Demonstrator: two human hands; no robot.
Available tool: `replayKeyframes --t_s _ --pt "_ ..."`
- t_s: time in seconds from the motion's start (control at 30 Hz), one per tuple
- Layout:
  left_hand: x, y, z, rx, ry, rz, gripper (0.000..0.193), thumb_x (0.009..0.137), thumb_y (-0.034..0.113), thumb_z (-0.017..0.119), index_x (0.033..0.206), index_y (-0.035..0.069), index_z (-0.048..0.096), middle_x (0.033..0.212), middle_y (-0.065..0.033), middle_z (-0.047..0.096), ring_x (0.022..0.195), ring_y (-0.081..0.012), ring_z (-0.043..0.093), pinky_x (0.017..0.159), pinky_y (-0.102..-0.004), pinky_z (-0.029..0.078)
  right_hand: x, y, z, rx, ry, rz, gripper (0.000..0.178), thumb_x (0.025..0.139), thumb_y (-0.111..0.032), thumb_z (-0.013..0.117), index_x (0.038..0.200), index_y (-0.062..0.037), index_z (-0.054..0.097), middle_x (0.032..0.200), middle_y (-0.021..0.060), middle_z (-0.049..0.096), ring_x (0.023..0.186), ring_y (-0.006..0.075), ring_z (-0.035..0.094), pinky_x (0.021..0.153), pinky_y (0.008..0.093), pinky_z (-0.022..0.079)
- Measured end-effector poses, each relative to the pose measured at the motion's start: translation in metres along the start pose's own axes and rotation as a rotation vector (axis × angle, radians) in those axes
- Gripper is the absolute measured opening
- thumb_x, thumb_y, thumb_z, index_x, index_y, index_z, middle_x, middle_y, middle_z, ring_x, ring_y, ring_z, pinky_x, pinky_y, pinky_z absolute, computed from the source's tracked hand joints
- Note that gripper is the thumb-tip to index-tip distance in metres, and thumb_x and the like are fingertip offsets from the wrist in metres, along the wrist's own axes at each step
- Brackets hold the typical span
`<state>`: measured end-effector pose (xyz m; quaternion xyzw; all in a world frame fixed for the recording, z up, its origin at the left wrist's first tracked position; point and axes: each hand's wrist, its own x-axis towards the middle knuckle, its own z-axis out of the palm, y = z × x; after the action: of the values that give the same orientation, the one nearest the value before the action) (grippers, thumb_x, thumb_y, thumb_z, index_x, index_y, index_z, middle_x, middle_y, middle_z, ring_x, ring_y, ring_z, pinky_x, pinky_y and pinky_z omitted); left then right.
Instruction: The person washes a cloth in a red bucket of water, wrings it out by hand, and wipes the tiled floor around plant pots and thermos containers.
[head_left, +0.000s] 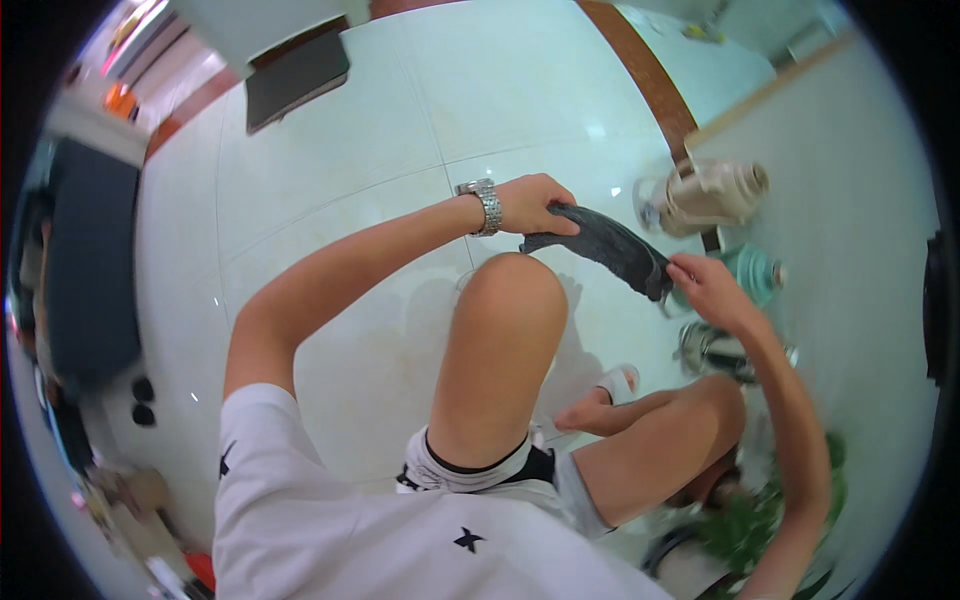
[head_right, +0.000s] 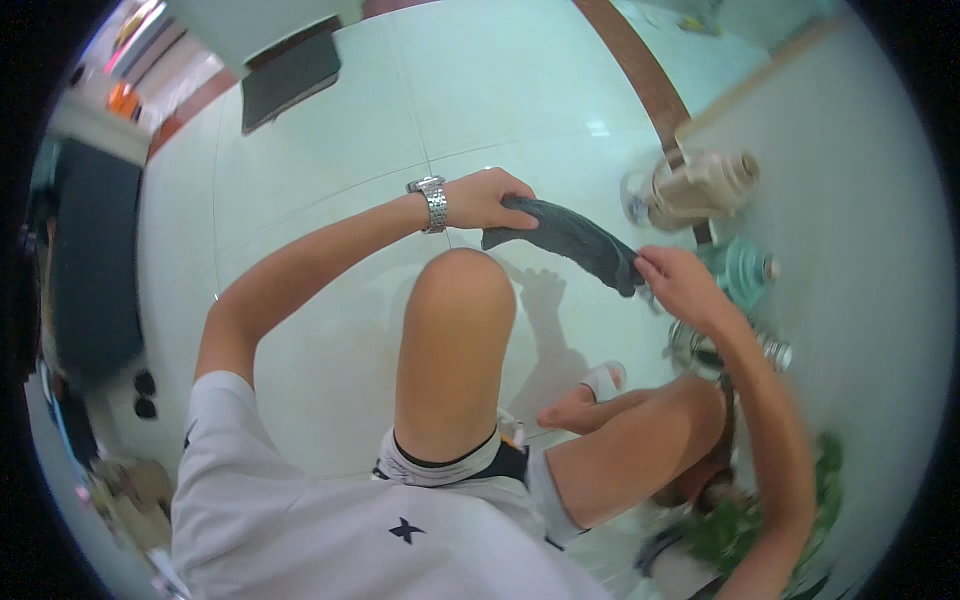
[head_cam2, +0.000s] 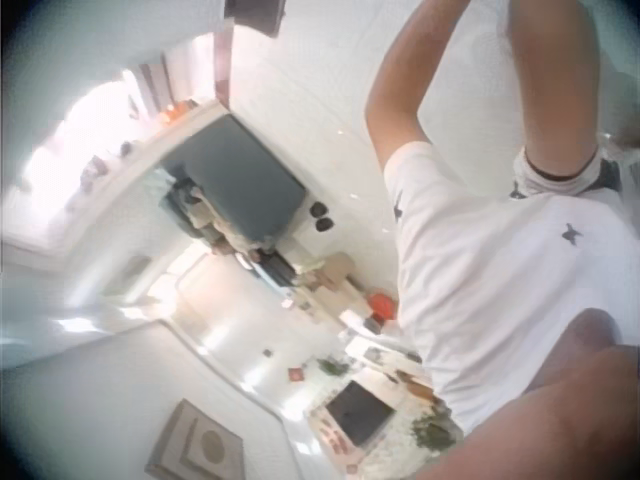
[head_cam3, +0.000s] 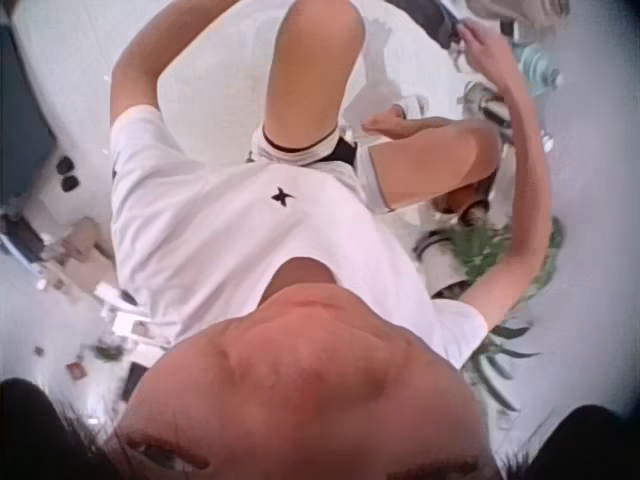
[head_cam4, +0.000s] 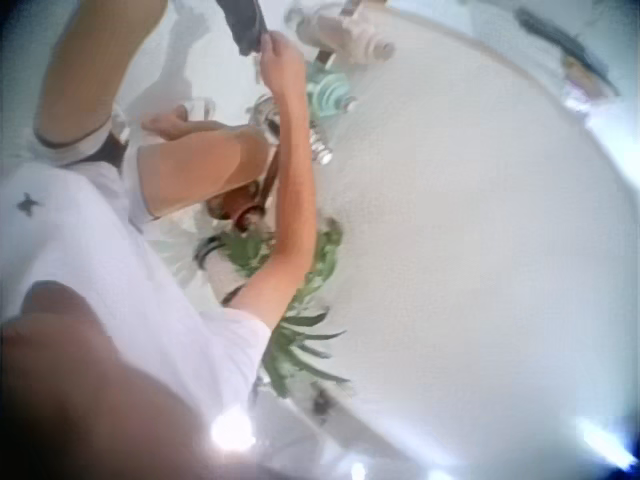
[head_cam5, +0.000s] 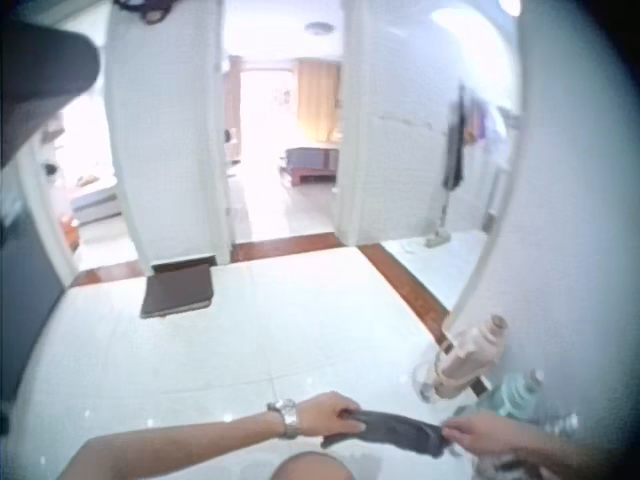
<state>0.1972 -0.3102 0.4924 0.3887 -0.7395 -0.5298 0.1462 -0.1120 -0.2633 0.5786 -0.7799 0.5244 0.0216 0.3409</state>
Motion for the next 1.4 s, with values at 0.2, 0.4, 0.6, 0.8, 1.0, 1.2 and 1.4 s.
replayKeyframes --t_s 0.2,0.4,0.6,0.8,1.0,1.2,1.4 --pt "-0.035 0.025 -0.061 -0.075 -0.027 -0.089 0.036 0.086 0.038 0.068 0.094 0.003 0.070 0.074 -0.0034 0.066 0.063 -0.0102 0.055 0.059 -0.0273 0.046 0.023 -0.023 -0.044 0.320 0.174 0.081 0.022 0.098 -0.022 0.051 0.100 -0.0035 0.062 0.082 -0.0009 0.058 0.077 0.0082 0.051 0.070 0.0250 0.042" --pt "-0.026 0.016 -0.046 -0.384 0.057 -0.450 0.039 0.095 0.044 0.054 0.087 0.007 0.062 0.069 0.0017 0.059 0.058 -0.0058 0.052 0.056 -0.0248 0.046 0.075 -0.025 -0.015 0.850 0.238 0.151 0.029 0.095 -0.032 0.053 0.102 -0.0054 0.062 0.087 -0.0031 0.058 0.078 0.0062 0.053 0.072 0.0224 0.042" --pt "-0.010 -0.006 -0.020 -0.213 -0.130 -0.412 0.032 0.096 0.033 0.057 0.079 0.006 0.060 0.063 0.0041 0.054 0.055 -0.0034 0.049 0.048 -0.0219 0.043 0.086 0.031 -0.014 0.402 -0.099 0.027 0.034 0.091 -0.034 0.059 0.093 -0.0006 0.062 0.072 0.0052 0.058 0.065 0.0119 0.053 0.059 0.0282 0.043" --pt "-0.015 -0.013 -0.017 -0.328 -0.058 -0.523 0.018 0.091 0.023 0.064 0.089 0.006 0.062 0.071 0.0031 0.060 0.064 -0.0030 0.053 0.053 -0.0215 0.045 0.134 0.018 -0.017 0.294 -0.227 -0.131 0.028 0.087 -0.028 0.066 0.089 -0.0013 0.060 0.068 0.0024 0.053 0.063 0.0098 0.048 0.056 0.0282 0.040" --pt "-0.074 -0.044 0.013 -0.137 0.062 -0.480 0.019 0.084 0.017 0.068 0.090 0.004 0.056 0.080 -0.0054 0.064 0.071 -0.0101 0.059 0.064 -0.0271 0.050 0.173 0.000 0.012 0.314 -0.366 -0.259 0.038 0.081 -0.032 0.071 0.101 -0.0003 0.064 0.080 0.0127 0.061 0.074 0.0203 0.055 0.067 0.0343 0.045" --pt "-0.116 -0.060 0.060 -0.362 0.254 -0.564 0.020 0.087 0.014 0.066 0.089 0.003 0.050 0.080 -0.0066 0.064 0.069 -0.0109 0.062 0.064 -0.0276 0.052 0.168 0.006 0.059 0.192 -0.400 -0.253 0.025 0.085 -0.023 0.067 0.097 -0.0009 0.067 0.079 0.0114 0.062 0.072 0.0194 0.055 0.068 0.0319 0.046" --pt "-0.124 -0.069 0.083 -0.378 0.372 -0.606 0.017 0.088 0.009 0.065 0.099 0.006 0.053 0.072 -0.0025 0.060 0.059 -0.0105 0.055 0.055 -0.0267 0.048 0.143 0.046 0.124 0.243 -0.165 -0.295 0.017 0.083 -0.005 0.067 0.099 -0.0003 0.068 0.087 0.0123 0.064 0.077 0.0207 0.061 0.070 0.0329 0.051"
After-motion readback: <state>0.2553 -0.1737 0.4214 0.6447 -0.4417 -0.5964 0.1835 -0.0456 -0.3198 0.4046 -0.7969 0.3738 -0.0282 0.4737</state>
